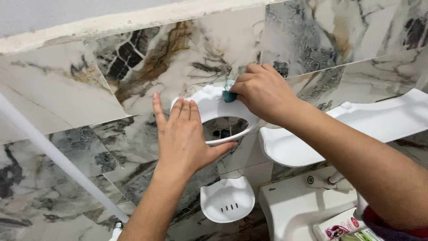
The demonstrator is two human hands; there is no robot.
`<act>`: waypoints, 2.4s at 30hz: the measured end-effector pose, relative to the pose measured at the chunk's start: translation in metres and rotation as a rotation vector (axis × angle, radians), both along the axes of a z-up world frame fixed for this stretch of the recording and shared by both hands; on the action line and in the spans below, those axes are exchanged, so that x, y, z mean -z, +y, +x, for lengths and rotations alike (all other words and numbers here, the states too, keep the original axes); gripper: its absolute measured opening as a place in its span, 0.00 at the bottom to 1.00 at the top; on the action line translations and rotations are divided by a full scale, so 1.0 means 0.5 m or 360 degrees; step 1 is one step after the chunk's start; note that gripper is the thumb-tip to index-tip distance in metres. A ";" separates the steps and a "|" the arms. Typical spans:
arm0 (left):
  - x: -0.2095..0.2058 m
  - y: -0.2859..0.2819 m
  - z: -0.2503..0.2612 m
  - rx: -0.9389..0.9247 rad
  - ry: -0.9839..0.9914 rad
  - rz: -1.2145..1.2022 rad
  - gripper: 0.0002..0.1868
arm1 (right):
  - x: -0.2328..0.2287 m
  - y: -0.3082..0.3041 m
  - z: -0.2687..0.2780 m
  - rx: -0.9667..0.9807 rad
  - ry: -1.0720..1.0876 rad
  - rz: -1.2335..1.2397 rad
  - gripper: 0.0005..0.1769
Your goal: The person scrubs a long white wall-mounted soap dish, a circular wall-mounted holder, and a small wall-mounted soap dish with a green sponge. The person then fills a mug with water from a tap and pours water into the circular holder and the small soap dish.
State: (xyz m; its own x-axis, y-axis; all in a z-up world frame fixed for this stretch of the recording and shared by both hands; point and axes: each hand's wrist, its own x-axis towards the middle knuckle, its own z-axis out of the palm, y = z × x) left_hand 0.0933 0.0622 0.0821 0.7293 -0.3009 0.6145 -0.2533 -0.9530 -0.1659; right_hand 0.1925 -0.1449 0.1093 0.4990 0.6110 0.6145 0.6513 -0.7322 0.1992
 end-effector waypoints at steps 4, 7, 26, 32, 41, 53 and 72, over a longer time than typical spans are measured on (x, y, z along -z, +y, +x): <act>0.005 -0.005 -0.001 0.0030 -0.0034 -0.0093 0.70 | -0.005 -0.004 -0.011 -0.0050 0.0075 0.0136 0.13; 0.006 0.001 0.000 0.0056 -0.0045 -0.0116 0.70 | -0.012 -0.006 -0.034 -0.0053 0.0018 0.0078 0.10; 0.005 0.002 0.003 -0.0035 0.0058 -0.0085 0.74 | -0.044 -0.015 -0.011 0.0054 0.0215 -0.0100 0.10; 0.004 0.002 0.004 -0.0051 0.0062 -0.0068 0.75 | -0.040 -0.078 -0.004 -0.0174 0.0538 0.0181 0.15; 0.000 -0.001 0.002 -0.0044 0.0124 -0.0209 0.73 | 0.047 -0.107 0.036 -0.0203 0.0689 0.0819 0.15; -0.005 -0.008 0.013 -0.0217 0.0266 -0.0126 0.76 | 0.197 -0.110 0.031 -0.0439 0.0818 0.1686 0.13; -0.003 -0.015 0.008 -0.0228 0.0229 -0.0229 0.71 | 0.231 -0.087 0.012 -0.0544 0.1065 0.2077 0.14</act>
